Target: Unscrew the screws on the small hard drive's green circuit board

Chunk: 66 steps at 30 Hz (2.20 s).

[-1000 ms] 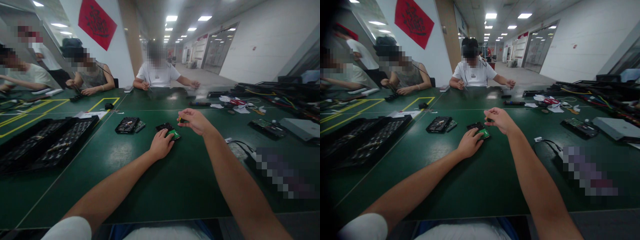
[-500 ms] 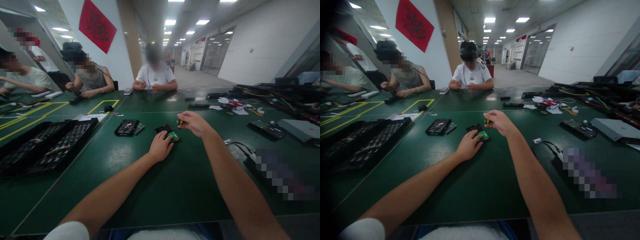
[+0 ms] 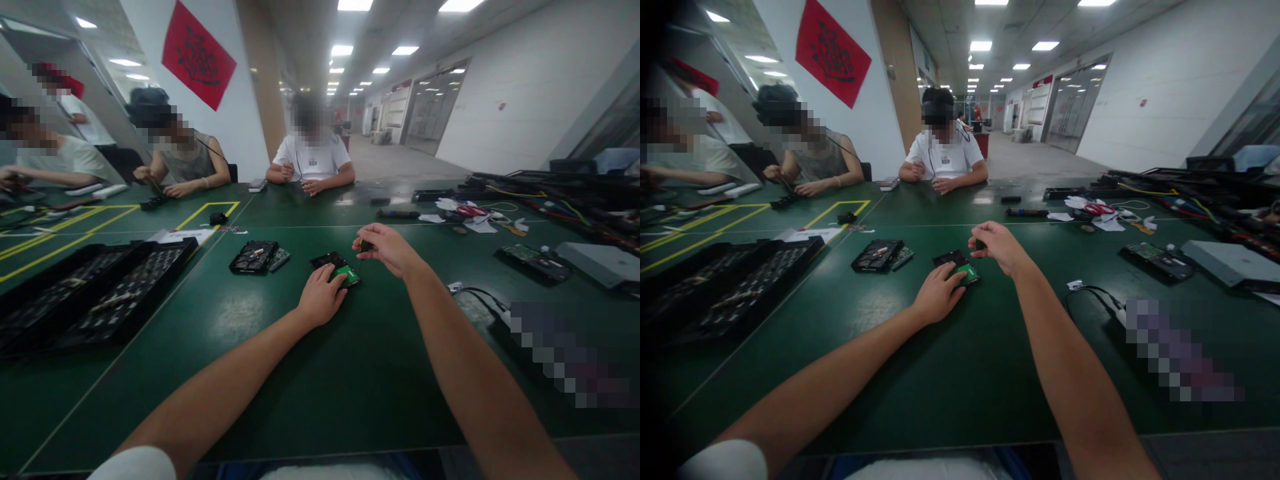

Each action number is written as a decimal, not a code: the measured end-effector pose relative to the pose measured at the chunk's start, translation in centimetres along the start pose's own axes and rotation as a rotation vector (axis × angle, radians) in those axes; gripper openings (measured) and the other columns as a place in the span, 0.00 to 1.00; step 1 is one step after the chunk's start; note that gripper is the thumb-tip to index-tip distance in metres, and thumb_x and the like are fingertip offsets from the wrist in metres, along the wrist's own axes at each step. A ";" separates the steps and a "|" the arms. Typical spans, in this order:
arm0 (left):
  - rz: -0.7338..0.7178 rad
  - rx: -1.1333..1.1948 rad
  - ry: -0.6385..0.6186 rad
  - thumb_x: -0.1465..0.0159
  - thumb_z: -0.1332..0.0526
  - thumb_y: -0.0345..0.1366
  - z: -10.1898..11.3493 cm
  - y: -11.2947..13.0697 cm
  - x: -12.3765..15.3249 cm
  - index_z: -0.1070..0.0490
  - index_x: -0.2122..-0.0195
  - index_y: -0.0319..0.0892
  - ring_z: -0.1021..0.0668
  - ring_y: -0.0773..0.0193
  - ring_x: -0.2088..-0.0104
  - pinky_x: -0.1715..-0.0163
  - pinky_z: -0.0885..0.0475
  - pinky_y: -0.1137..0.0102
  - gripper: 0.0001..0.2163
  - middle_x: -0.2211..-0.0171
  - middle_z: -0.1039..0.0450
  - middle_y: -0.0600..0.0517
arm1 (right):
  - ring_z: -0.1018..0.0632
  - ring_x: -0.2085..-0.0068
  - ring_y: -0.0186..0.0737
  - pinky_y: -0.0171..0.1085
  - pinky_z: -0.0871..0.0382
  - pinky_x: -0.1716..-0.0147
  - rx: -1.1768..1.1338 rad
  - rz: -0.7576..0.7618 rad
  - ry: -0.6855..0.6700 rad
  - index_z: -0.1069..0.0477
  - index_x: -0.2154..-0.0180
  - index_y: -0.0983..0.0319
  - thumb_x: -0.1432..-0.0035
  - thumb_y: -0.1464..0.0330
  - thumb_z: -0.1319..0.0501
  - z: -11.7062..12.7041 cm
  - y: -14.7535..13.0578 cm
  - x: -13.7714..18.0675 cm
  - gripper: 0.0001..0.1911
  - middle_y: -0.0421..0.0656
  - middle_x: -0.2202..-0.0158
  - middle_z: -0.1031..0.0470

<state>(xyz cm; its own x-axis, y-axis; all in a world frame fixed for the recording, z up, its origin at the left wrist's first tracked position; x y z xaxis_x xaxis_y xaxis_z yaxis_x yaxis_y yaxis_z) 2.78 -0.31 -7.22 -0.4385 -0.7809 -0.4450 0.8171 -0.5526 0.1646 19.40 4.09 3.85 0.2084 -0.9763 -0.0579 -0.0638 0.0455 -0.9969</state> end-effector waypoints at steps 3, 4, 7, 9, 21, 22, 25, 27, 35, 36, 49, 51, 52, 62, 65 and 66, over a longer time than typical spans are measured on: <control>0.001 -0.016 -0.001 0.28 0.42 0.43 0.0 0.0 0.0 0.29 0.38 0.45 0.35 0.45 0.32 0.33 0.38 0.49 0.20 0.33 0.36 0.39 | 0.19 0.63 0.39 0.36 0.19 0.66 -0.027 0.003 0.001 0.30 0.65 0.60 0.36 0.71 0.34 0.1 0.0 -0.1 0.06 0.41 0.68 0.23; 0.001 -0.017 -0.002 0.28 0.42 0.43 0.1 0.0 0.1 0.29 0.38 0.45 0.35 0.45 0.32 0.33 0.38 0.49 0.20 0.33 0.36 0.39 | 0.18 0.63 0.39 0.37 0.19 0.65 -0.041 0.004 -0.018 0.30 0.65 0.61 0.36 0.71 0.33 0.1 0.0 0.0 0.07 0.41 0.68 0.24; 0.002 -0.020 -0.001 0.28 0.43 0.43 0.0 0.0 0.1 0.30 0.38 0.45 0.35 0.46 0.32 0.33 0.38 0.49 0.20 0.33 0.37 0.40 | 0.18 0.60 0.40 0.37 0.19 0.64 -0.067 0.008 -0.081 0.29 0.66 0.61 0.37 0.70 0.32 0.2 0.0 0.0 0.07 0.41 0.66 0.24; 0.003 -0.023 -0.001 0.28 0.43 0.43 -0.1 0.0 0.1 0.30 0.37 0.45 0.35 0.46 0.32 0.33 0.38 0.49 0.20 0.33 0.37 0.40 | 0.19 0.58 0.41 0.37 0.18 0.63 -0.066 0.022 -0.106 0.28 0.66 0.62 0.36 0.69 0.34 0.3 -0.1 0.0 0.06 0.43 0.64 0.23; -0.010 -0.025 0.005 0.29 0.42 0.42 -0.2 0.0 0.1 0.29 0.38 0.45 0.35 0.45 0.32 0.33 0.38 0.49 0.20 0.33 0.37 0.40 | 0.19 0.60 0.40 0.40 0.18 0.60 -0.097 0.036 -0.092 0.29 0.63 0.61 0.32 0.70 0.38 -0.2 0.5 -0.5 0.04 0.45 0.65 0.21; -0.008 -0.025 0.005 0.29 0.42 0.43 -0.2 0.0 0.1 0.29 0.38 0.45 0.35 0.45 0.32 0.33 0.38 0.49 0.20 0.33 0.37 0.40 | 0.19 0.59 0.40 0.40 0.18 0.59 -0.104 0.032 -0.088 0.29 0.63 0.61 0.32 0.70 0.38 -0.2 0.5 -0.5 0.04 0.45 0.65 0.21; -0.003 -0.015 0.005 0.29 0.42 0.42 -0.3 -0.1 0.1 0.29 0.38 0.45 0.35 0.46 0.32 0.33 0.38 0.49 0.20 0.33 0.37 0.40 | 0.19 0.59 0.41 0.40 0.18 0.59 -0.116 0.026 -0.076 0.30 0.64 0.61 0.34 0.68 0.35 0.0 0.6 -0.5 0.06 0.45 0.65 0.22; -0.005 -0.011 0.005 0.28 0.42 0.43 -0.2 -0.1 0.1 0.30 0.38 0.45 0.35 0.46 0.32 0.33 0.38 0.49 0.20 0.32 0.37 0.40 | 0.20 0.59 0.41 0.40 0.18 0.59 -0.100 0.025 -0.080 0.29 0.65 0.61 0.35 0.66 0.34 0.2 0.5 -0.3 0.07 0.45 0.65 0.22; 0.002 -0.015 0.004 0.29 0.41 0.41 -0.2 0.0 0.1 0.29 0.38 0.45 0.35 0.45 0.31 0.32 0.38 0.49 0.19 0.33 0.37 0.39 | 0.24 0.60 0.38 0.30 0.24 0.70 0.206 0.049 -0.205 0.21 0.59 0.60 0.40 0.59 0.30 0.8 -1.0 1.0 0.13 0.45 0.59 0.22; 0.001 -0.017 0.003 0.29 0.41 0.42 -0.2 0.0 0.1 0.29 0.38 0.45 0.36 0.45 0.31 0.33 0.38 0.49 0.19 0.33 0.37 0.39 | 0.24 0.60 0.38 0.30 0.25 0.71 0.223 0.051 -0.187 0.20 0.59 0.60 0.39 0.59 0.31 0.9 -1.1 1.0 0.12 0.45 0.60 0.22; -0.005 -0.009 -0.015 0.28 0.42 0.42 -0.3 -0.1 0.0 0.30 0.38 0.46 0.36 0.46 0.31 0.32 0.38 0.48 0.19 0.33 0.37 0.41 | 0.21 0.58 0.40 0.36 0.20 0.62 0.018 0.028 -0.160 0.25 0.61 0.61 0.33 0.63 0.35 -0.1 -0.3 0.3 0.08 0.46 0.62 0.21; 0.000 -0.008 -0.016 0.28 0.42 0.42 -0.3 -0.1 0.1 0.30 0.38 0.46 0.37 0.46 0.31 0.32 0.38 0.48 0.19 0.32 0.37 0.41 | 0.22 0.57 0.39 0.35 0.19 0.62 0.025 0.038 -0.214 0.24 0.62 0.60 0.37 0.62 0.31 -0.4 -0.4 0.6 0.09 0.44 0.61 0.21; 0.002 -0.008 -0.016 0.28 0.42 0.42 -0.3 -0.1 0.1 0.30 0.37 0.46 0.37 0.46 0.31 0.32 0.38 0.48 0.19 0.32 0.38 0.41 | 0.22 0.57 0.39 0.36 0.19 0.61 0.023 0.030 -0.229 0.25 0.63 0.60 0.39 0.63 0.29 -0.5 -0.3 0.7 0.09 0.44 0.62 0.22; -0.011 -0.023 -0.013 0.28 0.42 0.42 -0.1 0.0 0.1 0.30 0.37 0.45 0.36 0.45 0.31 0.33 0.38 0.47 0.20 0.33 0.37 0.41 | 0.22 0.60 0.39 0.41 0.17 0.62 0.001 0.020 -0.090 0.26 0.65 0.61 0.44 0.66 0.26 0.3 -0.5 0.4 0.11 0.44 0.63 0.22; -0.005 -0.019 -0.016 0.29 0.42 0.42 -0.1 0.0 0.1 0.30 0.37 0.45 0.36 0.45 0.31 0.32 0.38 0.48 0.20 0.32 0.37 0.40 | 0.22 0.59 0.40 0.40 0.17 0.63 0.009 0.011 -0.076 0.24 0.65 0.61 0.40 0.66 0.28 0.4 -0.5 0.3 0.07 0.45 0.62 0.21; -0.002 -0.015 -0.016 0.29 0.42 0.42 -0.1 -0.1 0.1 0.30 0.37 0.45 0.36 0.45 0.31 0.32 0.38 0.48 0.20 0.32 0.37 0.40 | 0.22 0.59 0.40 0.40 0.18 0.63 0.009 0.009 -0.070 0.23 0.65 0.61 0.40 0.66 0.29 0.4 -0.5 0.2 0.06 0.45 0.61 0.21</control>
<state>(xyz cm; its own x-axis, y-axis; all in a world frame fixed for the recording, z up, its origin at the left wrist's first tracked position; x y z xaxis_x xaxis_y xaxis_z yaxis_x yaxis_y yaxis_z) 2.73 -0.29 -7.38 -0.4461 -0.7844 -0.4310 0.8216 -0.5499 0.1505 19.85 3.91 4.27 0.2756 -0.9587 -0.0704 -0.0577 0.0566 -0.9967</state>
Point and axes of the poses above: each hand's wrist, its own x-axis away from the middle knuckle, its own z-axis out of the back of the hand, y = z × x, the point moved 5 cm from there along -x, towards the middle knuckle
